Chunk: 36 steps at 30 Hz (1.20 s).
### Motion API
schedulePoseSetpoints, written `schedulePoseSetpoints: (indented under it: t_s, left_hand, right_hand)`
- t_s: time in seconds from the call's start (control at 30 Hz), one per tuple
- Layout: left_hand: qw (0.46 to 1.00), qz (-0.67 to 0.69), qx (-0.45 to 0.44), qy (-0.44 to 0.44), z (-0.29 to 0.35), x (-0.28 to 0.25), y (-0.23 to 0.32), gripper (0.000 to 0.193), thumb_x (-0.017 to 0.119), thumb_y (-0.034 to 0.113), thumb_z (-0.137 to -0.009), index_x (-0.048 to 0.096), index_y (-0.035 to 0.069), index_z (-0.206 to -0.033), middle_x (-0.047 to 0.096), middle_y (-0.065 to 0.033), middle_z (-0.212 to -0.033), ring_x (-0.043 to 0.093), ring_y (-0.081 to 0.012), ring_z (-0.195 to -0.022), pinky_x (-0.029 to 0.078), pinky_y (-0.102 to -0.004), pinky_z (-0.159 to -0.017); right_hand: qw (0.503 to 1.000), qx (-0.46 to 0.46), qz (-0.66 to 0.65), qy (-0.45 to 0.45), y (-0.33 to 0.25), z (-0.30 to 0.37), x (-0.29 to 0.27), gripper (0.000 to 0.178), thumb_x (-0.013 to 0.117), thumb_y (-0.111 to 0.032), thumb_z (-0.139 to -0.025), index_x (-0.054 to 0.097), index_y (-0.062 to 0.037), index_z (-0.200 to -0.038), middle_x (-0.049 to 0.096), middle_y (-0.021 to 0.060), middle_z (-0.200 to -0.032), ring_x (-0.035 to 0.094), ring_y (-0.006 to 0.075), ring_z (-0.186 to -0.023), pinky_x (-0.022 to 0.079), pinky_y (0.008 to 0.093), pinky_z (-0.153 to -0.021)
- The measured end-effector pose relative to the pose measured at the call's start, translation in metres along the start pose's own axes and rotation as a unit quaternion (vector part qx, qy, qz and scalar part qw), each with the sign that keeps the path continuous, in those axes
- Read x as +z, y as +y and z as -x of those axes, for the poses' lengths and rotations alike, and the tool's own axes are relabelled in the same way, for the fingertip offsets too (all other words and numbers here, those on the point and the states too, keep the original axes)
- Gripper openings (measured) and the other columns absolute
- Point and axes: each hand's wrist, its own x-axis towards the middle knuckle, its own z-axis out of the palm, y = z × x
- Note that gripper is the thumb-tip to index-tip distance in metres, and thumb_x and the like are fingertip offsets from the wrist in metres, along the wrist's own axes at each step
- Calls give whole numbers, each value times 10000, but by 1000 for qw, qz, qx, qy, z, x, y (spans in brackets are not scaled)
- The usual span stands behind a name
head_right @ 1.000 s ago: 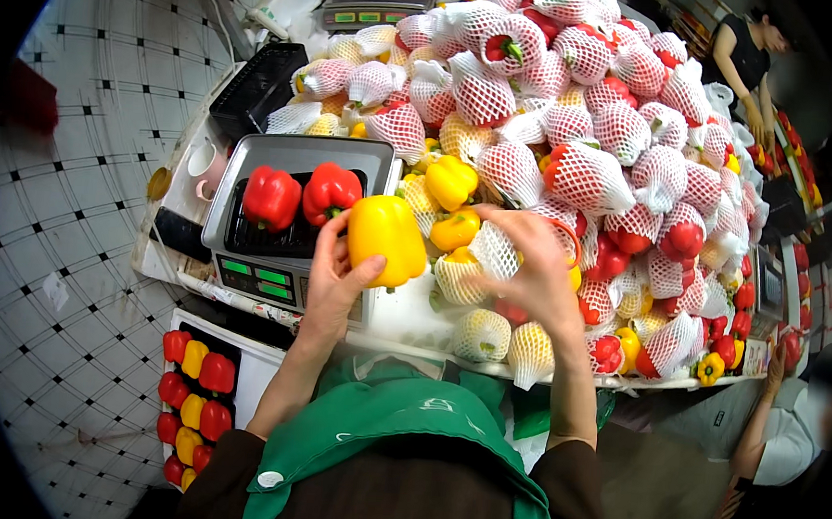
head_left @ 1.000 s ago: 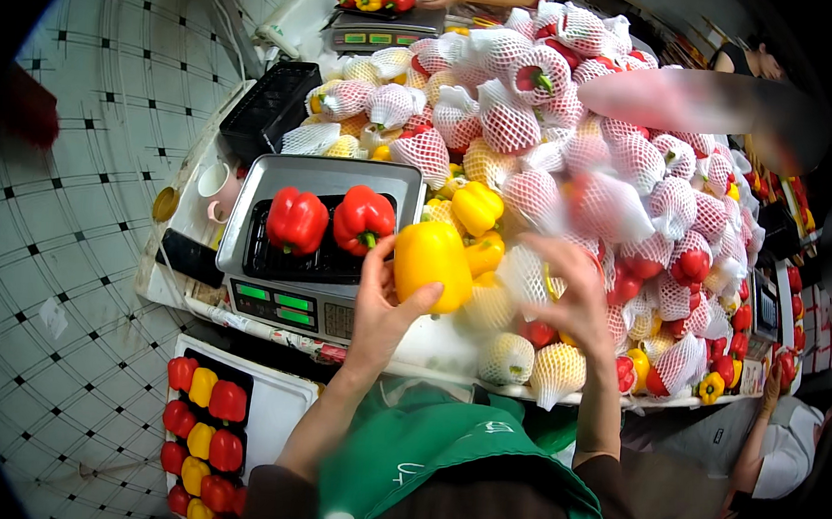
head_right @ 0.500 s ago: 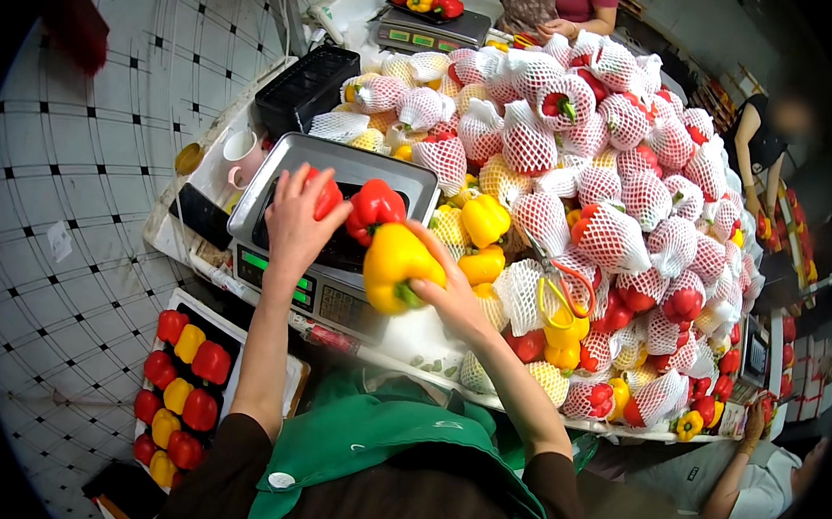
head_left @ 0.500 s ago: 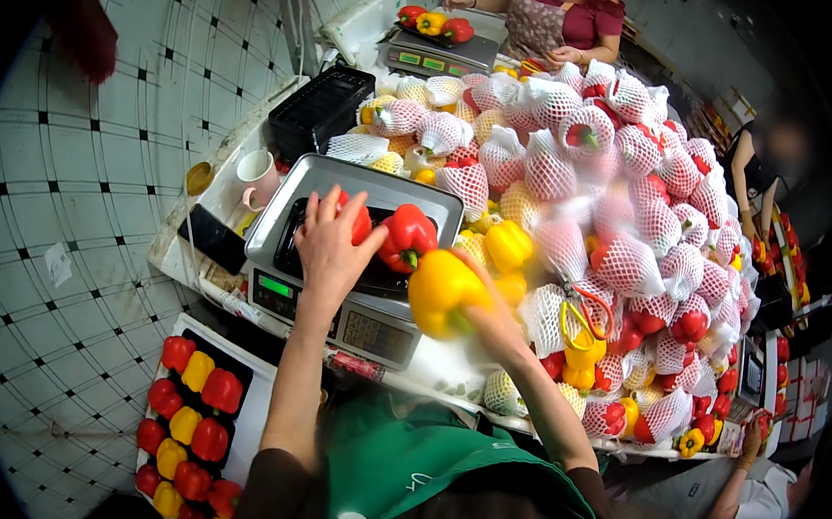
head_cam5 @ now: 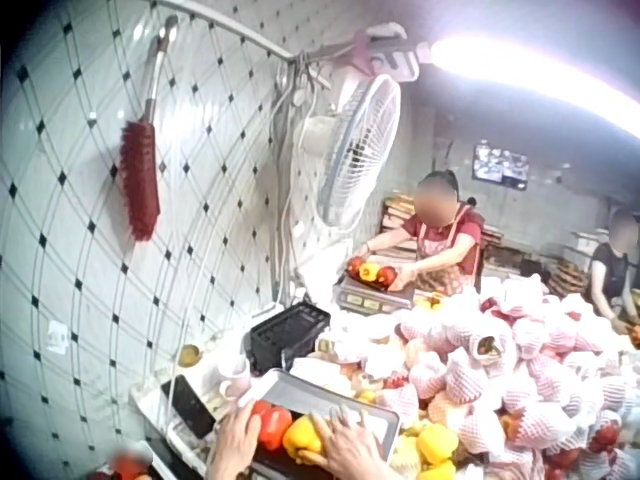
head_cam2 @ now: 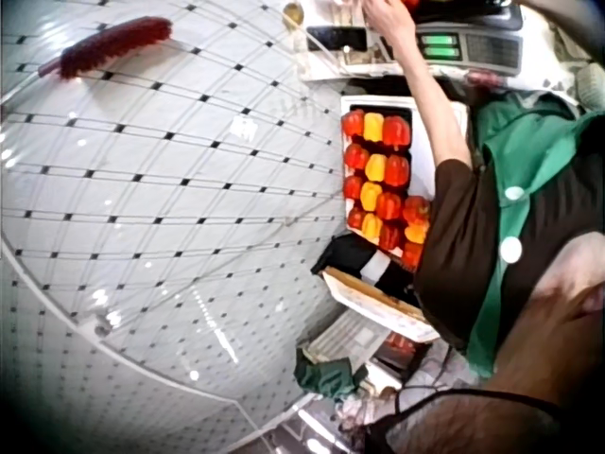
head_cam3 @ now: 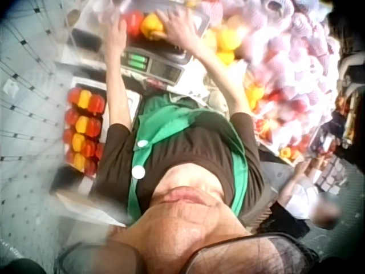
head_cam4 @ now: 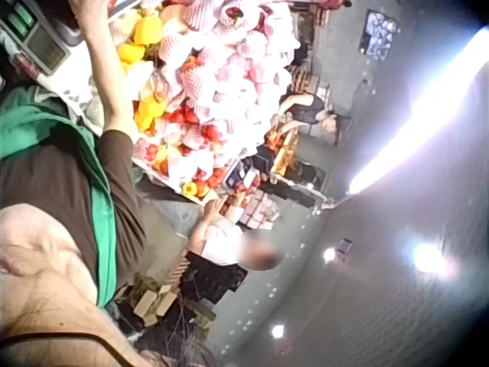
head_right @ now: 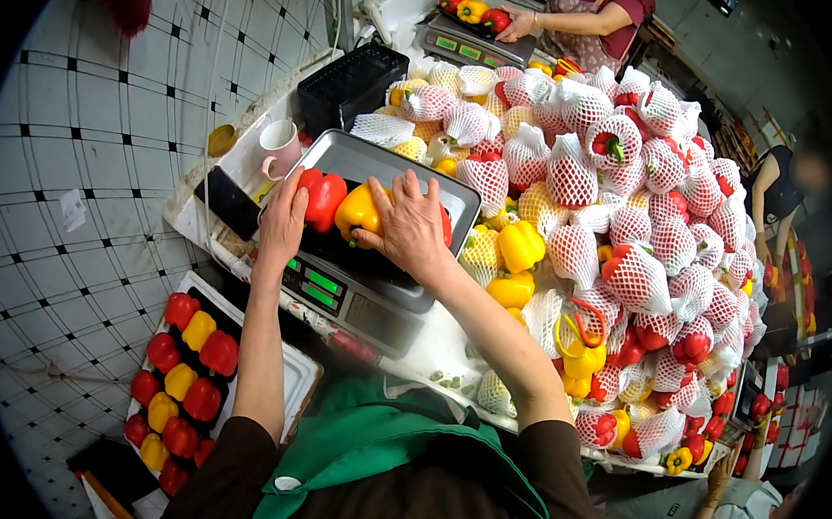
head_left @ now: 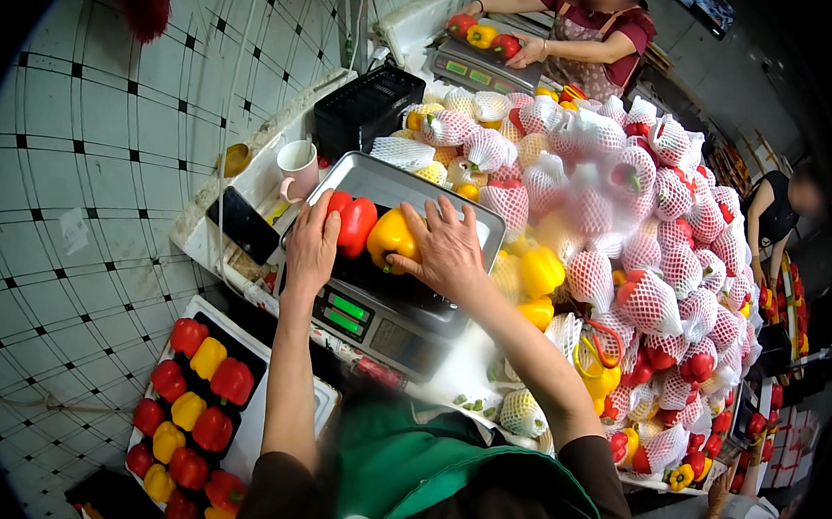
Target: The person removes bell peppers from protective foam nets using shears, weighs them on a digital scale, and places them into a white tray. The process is repeated for multiple red and yellow bell peppers.
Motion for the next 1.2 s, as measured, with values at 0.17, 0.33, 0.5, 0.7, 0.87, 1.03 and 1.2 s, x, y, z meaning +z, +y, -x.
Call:
schedulePoseSetpoints:
  t_s: [0.17,0.33,0.5,0.7,0.87,1.03,1.2]
  left_hand:
    - [993,91,-59,45,-12,-15,-22,454,430,318,-977,447,37,-1333,499,-209,-1309,500,-336,-1195,388,-363,-988]
    - [887,378,-177,197,-37,-72,-2,395,486,321,-951,587,3,-1160,649,-111,-1066,602,-193,-1012,451,-313,-860]
    - [828,470,-123,280,-47,-102,35,274,494,234,-920,619,13,-1023,654,-94,-951,616,-163,-865,455,-288,-744]
    - [852,466,-109,210,-55,-109,44,273,489,217,-923,605,10,-1060,640,-91,-958,599,-162,-837,464,-278,-732]
    - [867,462,-98,158,-64,-98,43,249,494,182,-929,609,0,-1054,645,-93,-934,603,-154,-805,475,-264,-704]
    - [861,486,-107,108,-72,-61,36,244,530,195,-931,615,18,-1076,648,-77,-935,607,-144,-808,494,-267,-730]
    - [850,518,-95,22,-63,-27,65,241,474,214,-958,605,25,-1030,627,-63,-912,583,-121,-786,481,-249,-733]
  right_hand:
    - [987,-31,-139,73,10,21,-35,557,640,-425,-788,559,-85,-1222,603,116,-1070,515,274,-1076,331,450,-943]
    - [975,-9,-186,123,37,109,-36,198,722,-103,-711,683,-95,-904,566,25,-661,535,198,-638,426,317,-606]
    - [990,-35,-133,33,30,166,-38,163,724,-79,-675,687,-129,-826,499,1,-583,504,177,-580,403,312,-531]
    - [985,21,-159,70,17,187,-35,191,719,-51,-664,691,-133,-834,491,8,-569,496,184,-543,399,317,-511]
    - [980,80,-174,58,11,212,-31,179,723,-50,-669,694,-116,-833,510,29,-575,504,200,-535,404,334,-508]
    - [979,108,-113,128,15,226,-34,170,720,-54,-684,682,-83,-847,545,45,-614,543,210,-579,435,333,-530]
    - [923,331,-54,190,58,234,-66,234,671,-113,-783,651,-74,-1013,607,96,-844,581,265,-842,479,349,-733]
